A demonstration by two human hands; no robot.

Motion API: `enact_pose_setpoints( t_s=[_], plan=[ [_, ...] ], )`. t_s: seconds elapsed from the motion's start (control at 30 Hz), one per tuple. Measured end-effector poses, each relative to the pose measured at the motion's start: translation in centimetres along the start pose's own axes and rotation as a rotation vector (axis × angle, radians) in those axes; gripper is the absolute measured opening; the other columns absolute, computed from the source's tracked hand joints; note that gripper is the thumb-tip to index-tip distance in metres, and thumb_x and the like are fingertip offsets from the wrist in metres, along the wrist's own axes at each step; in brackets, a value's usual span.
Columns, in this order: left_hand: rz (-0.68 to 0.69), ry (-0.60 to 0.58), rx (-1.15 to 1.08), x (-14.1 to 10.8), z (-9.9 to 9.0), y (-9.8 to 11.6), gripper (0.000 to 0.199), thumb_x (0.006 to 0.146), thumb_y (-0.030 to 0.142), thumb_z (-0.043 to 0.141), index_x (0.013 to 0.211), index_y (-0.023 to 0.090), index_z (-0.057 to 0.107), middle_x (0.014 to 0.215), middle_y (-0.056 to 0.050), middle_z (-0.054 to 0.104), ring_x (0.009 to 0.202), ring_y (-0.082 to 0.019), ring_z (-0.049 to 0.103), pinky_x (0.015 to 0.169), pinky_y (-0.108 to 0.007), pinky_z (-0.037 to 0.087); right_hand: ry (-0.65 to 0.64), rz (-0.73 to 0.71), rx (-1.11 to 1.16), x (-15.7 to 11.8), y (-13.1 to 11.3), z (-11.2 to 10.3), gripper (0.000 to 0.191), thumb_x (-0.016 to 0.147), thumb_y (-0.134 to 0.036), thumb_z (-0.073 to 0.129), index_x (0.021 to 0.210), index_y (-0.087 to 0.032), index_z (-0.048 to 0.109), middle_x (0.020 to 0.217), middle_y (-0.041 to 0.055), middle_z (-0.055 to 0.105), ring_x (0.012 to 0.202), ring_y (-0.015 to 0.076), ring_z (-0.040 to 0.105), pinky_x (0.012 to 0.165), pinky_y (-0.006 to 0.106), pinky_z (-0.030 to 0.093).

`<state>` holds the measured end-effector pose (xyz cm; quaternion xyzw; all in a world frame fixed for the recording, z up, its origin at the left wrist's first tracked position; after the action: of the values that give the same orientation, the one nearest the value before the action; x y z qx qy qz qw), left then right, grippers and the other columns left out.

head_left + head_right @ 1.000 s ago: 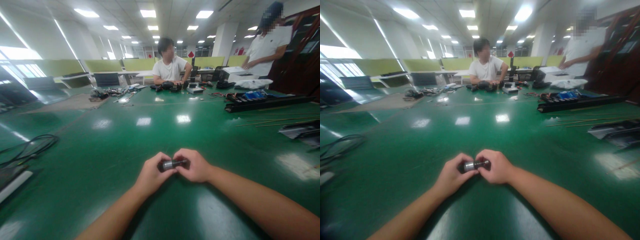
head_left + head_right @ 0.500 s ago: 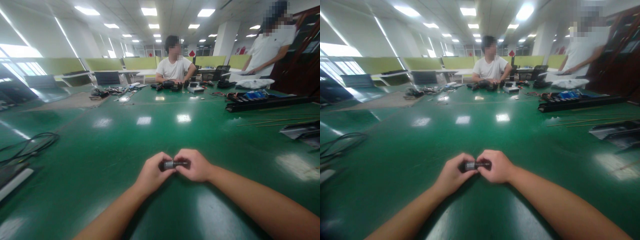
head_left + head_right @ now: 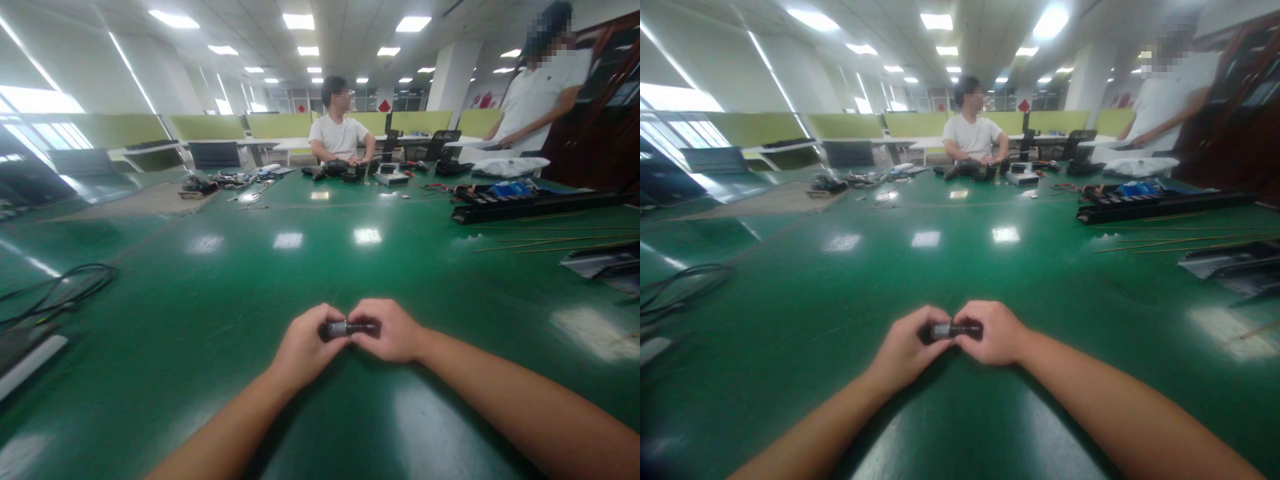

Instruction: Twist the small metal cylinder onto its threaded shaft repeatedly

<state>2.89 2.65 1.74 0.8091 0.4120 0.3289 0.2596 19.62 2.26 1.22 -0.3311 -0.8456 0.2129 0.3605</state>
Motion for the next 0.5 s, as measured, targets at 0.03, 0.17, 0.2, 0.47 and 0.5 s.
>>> enact_pose_setpoints(
  t_s=[0.03,0.17,0.2,0.47,0.5],
  plan=[
    [-0.013,-0.001,0.01,-0.02,0.01,-0.09,0.017,0.08,0.029,0.073,0.092,0.021,0.065,0.088,-0.001,0.067,0.079,-0.016,0.062,0.071,-0.026,0.045,-0.001,0.0,0.003,0.01,0.02,0.0,0.016,0.078,-0.019,0.068,0.094,-0.017,0.067,0.084,0.0034,0.067,0.074,0.0164,0.06,0.069,0.027,0.046],
    [-0.047,0.008,0.053,-0.04,-0.03,-0.25,0.02,0.079,0.034,0.074,0.092,0.021,0.065,0.088,-0.001,0.068,0.078,-0.017,0.062,0.069,-0.026,0.045,0.002,0.002,0.01,0.07,0.08,-0.06,0.016,0.079,-0.019,0.068,0.095,-0.018,0.067,0.084,0.0031,0.067,0.073,0.0161,0.06,0.069,0.027,0.046],
    [-0.051,0.009,0.059,-0.04,-0.04,-0.24,0.021,0.079,0.035,0.074,0.093,0.021,0.065,0.088,-0.001,0.068,0.078,-0.017,0.063,0.069,-0.026,0.046,0.002,0.003,0.01,0.08,0.08,-0.07,0.016,0.08,-0.019,0.067,0.096,-0.018,0.067,0.084,0.0031,0.067,0.073,0.0161,0.06,0.069,0.027,0.046],
    [-0.065,0.004,0.078,0.01,-0.12,-0.03,0.021,0.079,0.034,0.074,0.092,0.021,0.065,0.087,-0.001,0.069,0.077,-0.017,0.063,0.068,-0.026,0.046,-0.006,0.013,-0.003,0.04,0.08,-0.12,0.015,0.081,-0.02,0.067,0.095,-0.018,0.067,0.084,0.0036,0.068,0.073,0.0167,0.061,0.069,0.027,0.047],
    [-0.065,0.004,0.079,0.01,-0.11,-0.02,0.021,0.079,0.034,0.074,0.092,0.021,0.065,0.087,-0.001,0.069,0.077,-0.017,0.063,0.068,-0.026,0.046,-0.004,0.014,-0.004,0.05,0.09,-0.12,0.015,0.08,-0.019,0.067,0.095,-0.018,0.068,0.084,0.0035,0.068,0.073,0.0166,0.061,0.069,0.027,0.047]
  ],
)
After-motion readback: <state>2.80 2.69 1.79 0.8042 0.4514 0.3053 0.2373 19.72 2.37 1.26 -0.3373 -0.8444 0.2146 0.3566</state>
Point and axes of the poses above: each hand's wrist, its own x-axis towards the middle knuckle, its own z-axis out of the palm, y = z × x, the point moved 5 cm from there along x, towards the middle knuckle
